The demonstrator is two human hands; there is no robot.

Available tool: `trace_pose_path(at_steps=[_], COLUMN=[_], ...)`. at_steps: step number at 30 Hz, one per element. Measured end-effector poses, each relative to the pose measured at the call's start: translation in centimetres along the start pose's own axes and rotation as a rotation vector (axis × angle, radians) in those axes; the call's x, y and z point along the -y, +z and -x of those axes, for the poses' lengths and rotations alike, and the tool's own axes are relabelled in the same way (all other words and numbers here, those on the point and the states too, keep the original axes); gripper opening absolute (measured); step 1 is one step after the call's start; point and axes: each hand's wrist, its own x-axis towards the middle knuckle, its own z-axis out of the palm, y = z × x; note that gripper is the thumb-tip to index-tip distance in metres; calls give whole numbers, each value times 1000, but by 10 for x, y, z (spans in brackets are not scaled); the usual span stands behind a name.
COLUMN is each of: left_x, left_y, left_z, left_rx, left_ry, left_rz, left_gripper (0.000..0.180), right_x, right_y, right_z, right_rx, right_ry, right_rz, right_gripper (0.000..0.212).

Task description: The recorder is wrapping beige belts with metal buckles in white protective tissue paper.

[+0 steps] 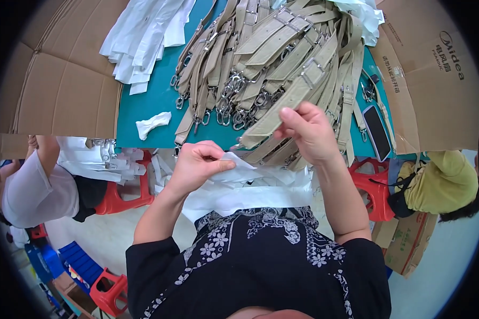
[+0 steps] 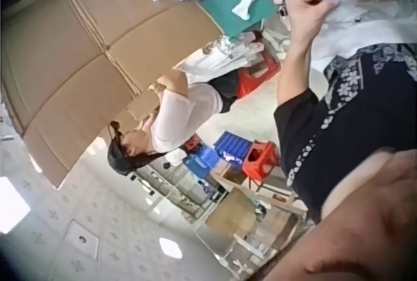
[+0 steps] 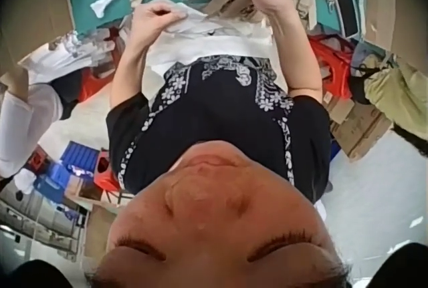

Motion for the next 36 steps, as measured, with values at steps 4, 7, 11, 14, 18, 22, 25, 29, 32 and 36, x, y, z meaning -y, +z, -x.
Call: trace_pose_path(at_steps=[4,7,11,14,18,22,25,29,32,36], left_x=[-6,-5,-5,-5,-5,-2,-1,2,3,2], left_y=[4,5,7,10,13,13,13,10,9,9], left_z=[1,2,3,2,1,1,1,2,3,3], left_rx=[-4,-13,-27,-36,-57,-74,-80,-85,-58,-23], left_ry=[-45,-45,-56,-37,9,5,18,51,11,-7], left_rz=[-39,-44,-77,-64,-124,-147,-136,-135,-87,-165], left_gripper=[12,12,12,12,12,12,12,13,12,13], right_x=[7,10,6,6,10,13,11,4,-6,-15], right_y=[-8,-6,-5,-3,-3,1,4,6,2,-1], right_z=[16,19,19,19,20,20,19,18,15,13], right_rx=[-9,1,9,-21,-32,-36,-44,-86,-115,-87], right_ry=[-14,-24,-10,-4,-19,-13,-3,14,2,34], right_rz=[-13,-90,-95,-74,-94,-156,-150,-112,-6,13], right_gripper=[18,18,18,18,18,17,16,16,15,17])
